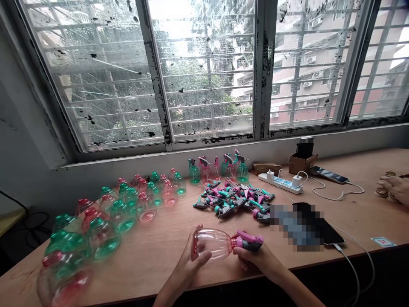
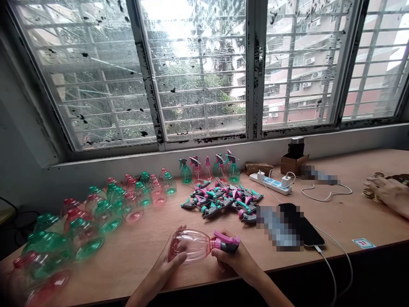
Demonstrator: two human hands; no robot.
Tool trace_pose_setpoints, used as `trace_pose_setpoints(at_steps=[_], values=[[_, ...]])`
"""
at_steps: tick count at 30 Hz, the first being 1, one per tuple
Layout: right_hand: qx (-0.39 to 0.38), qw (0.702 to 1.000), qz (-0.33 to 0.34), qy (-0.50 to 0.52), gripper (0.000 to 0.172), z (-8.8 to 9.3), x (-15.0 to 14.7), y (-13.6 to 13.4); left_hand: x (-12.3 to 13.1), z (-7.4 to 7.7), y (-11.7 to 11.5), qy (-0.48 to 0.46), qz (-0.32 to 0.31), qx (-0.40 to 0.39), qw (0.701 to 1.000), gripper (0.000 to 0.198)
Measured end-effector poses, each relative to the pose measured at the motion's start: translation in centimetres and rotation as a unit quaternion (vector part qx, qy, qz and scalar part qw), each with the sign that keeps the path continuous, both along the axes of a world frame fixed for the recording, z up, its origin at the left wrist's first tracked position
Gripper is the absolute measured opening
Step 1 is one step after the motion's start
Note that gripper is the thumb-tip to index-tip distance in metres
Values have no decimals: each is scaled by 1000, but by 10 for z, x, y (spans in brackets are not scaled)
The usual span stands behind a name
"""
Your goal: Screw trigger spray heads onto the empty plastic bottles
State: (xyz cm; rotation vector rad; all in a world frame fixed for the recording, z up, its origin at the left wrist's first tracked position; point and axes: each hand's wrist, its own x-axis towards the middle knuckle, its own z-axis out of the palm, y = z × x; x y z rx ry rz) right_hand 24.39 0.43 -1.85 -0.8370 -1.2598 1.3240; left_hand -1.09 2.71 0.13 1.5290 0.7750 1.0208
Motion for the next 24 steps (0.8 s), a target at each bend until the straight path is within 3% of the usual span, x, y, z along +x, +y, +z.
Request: trace_pose_setpoints(at_steps=[2, 6, 10, 17, 24], values=[[-6, 1000, -7, 6, 52, 1, -1, 0, -1, -1, 1, 2, -8, -6, 1000, 81], [-18, 1000, -13, 13, 48, 2, -1, 1, 0, -8, 3, -8, -29, 19, 999, 103], [-16, 1000, 2, -4, 49, -1, 0, 2, 1, -11, 4, -6, -33, 22, 999, 112], [-10, 1000, -21, 18, 46, -3, 0, 0, 0, -10, 6, -20, -20, -43, 999, 113], [0, 999, -30, 15, 45, -2, 3, 3, 1, -14, 4, -3, -27, 6, 1000, 110]])
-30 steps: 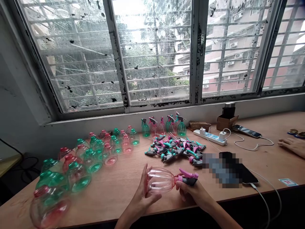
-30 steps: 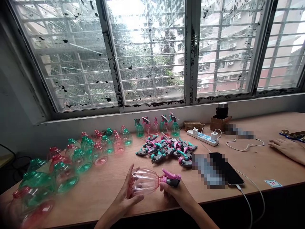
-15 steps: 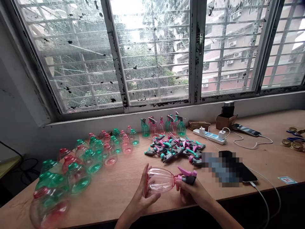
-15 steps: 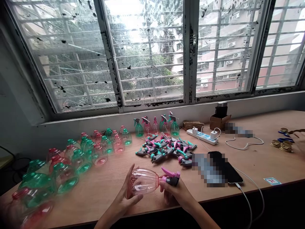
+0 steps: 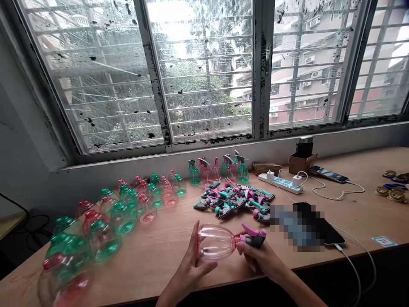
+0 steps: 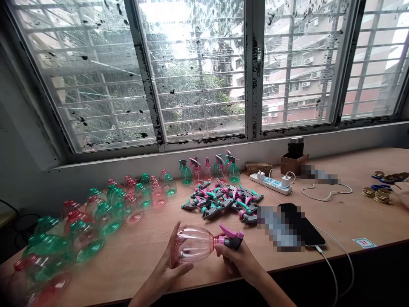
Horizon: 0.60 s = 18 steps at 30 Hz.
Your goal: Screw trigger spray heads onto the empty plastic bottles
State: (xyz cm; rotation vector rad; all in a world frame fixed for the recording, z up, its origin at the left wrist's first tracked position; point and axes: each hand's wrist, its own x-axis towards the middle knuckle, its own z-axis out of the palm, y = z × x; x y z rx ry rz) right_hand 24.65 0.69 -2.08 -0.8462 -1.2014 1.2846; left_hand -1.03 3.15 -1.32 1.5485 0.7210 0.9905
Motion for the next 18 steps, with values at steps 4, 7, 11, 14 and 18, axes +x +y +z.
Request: trace_pose_setpoints(at_steps=[4, 7, 11, 14, 18], values=[[-3, 1000, 6, 1, 46, 1, 1, -1, 2, 1, -1, 4, -4, 3, 1000, 116], [-10, 1000, 7, 8, 48, 1, 0, -3, 4, 6, -5, -20, -5, -15, 1000, 127], [-15, 1000, -5, 11, 56, 0, -1, -5, 4, 12, -9, -13, -11, -40, 999, 123], [-12, 1000, -17, 11, 60, -1, -1, -4, 6, 11, -8, -13, -9, -39, 999, 123], [-4, 1000, 4, -5, 56, 0, 1, -2, 7, 5, -4, -14, 3, -8, 1000, 129]])
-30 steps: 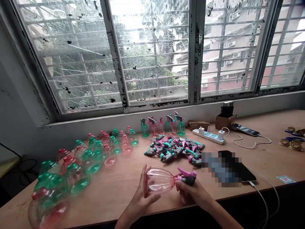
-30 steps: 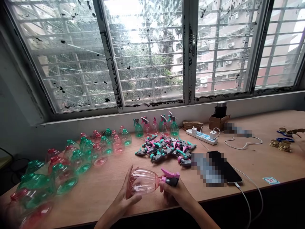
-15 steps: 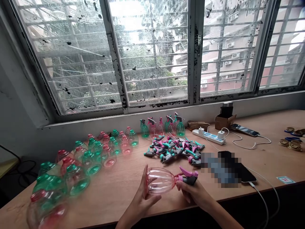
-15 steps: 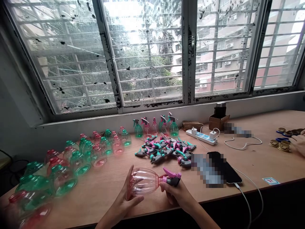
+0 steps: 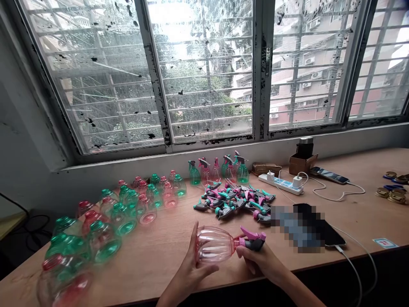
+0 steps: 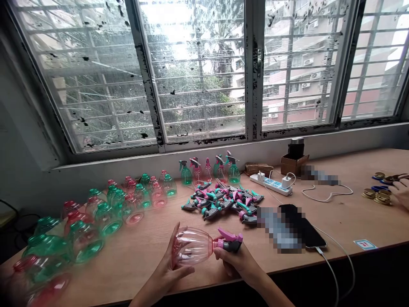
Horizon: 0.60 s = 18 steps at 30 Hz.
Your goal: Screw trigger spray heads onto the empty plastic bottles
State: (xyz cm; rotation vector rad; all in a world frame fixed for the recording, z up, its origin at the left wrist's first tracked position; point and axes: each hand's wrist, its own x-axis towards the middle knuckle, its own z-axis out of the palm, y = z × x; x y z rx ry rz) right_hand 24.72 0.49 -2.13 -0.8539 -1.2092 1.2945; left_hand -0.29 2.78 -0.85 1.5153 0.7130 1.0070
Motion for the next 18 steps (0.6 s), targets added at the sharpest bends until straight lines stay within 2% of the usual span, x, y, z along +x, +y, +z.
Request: trace_pose_setpoints(at_steps=[4, 7, 11, 15, 18], values=[[6, 1000, -7, -2, 45, 1, 0, -1, -1, 1, -1, 15, 9, 14, 1000, 126], [-2, 1000, -6, 11, 50, 1, -1, -2, -3, 5, -3, -4, -1, -1, 1000, 124], [-3, 1000, -4, 19, 57, -1, -2, -2, -4, 9, -5, -14, -15, -15, 1000, 107], [4, 1000, -23, 19, 53, -2, -2, -2, -5, 9, -5, 1, -10, -31, 999, 111], [8, 999, -30, 13, 49, -3, -1, -1, -4, 9, -5, 17, -2, -15, 1000, 115]])
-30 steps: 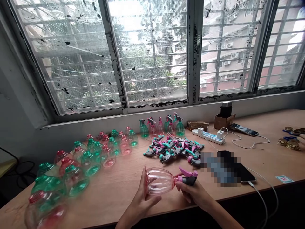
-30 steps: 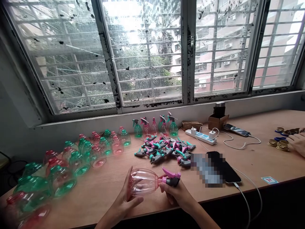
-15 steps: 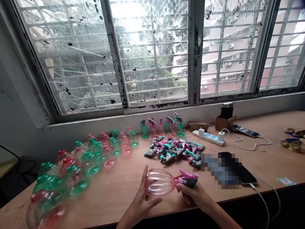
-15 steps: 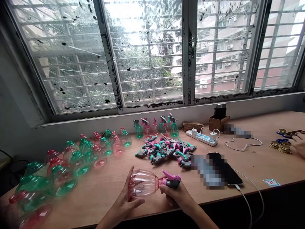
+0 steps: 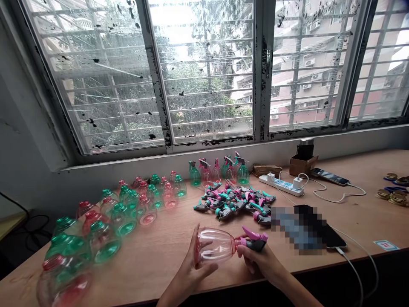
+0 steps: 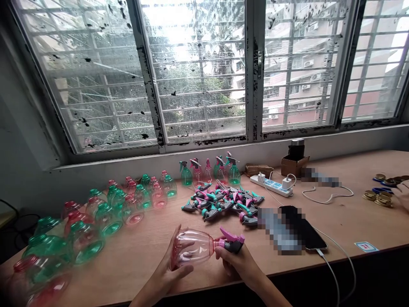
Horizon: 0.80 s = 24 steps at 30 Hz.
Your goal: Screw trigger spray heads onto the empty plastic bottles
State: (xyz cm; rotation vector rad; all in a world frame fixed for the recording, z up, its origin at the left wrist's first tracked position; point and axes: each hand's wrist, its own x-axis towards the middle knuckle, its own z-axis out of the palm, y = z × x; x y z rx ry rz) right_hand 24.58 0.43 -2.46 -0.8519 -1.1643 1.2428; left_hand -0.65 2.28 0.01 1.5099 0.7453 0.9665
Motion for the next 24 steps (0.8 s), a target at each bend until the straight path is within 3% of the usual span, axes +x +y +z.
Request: trace_pose_setpoints(at_steps=[8, 14, 19, 24], values=[[0, 1000, 4, 0, 48, -4, 0, 2, 2, -7, 2, -12, 16, 26, 999, 121], [0, 1000, 17, 1, 44, -2, 1, 0, -1, -10, 7, -18, -28, -10, 999, 107], [1, 999, 10, 32, 48, -3, 0, 4, -1, -19, 11, 5, 4, 21, 1000, 117], [-1, 999, 27, 29, 45, -3, 1, 2, -1, -14, 6, 6, 11, 25, 1000, 124]])
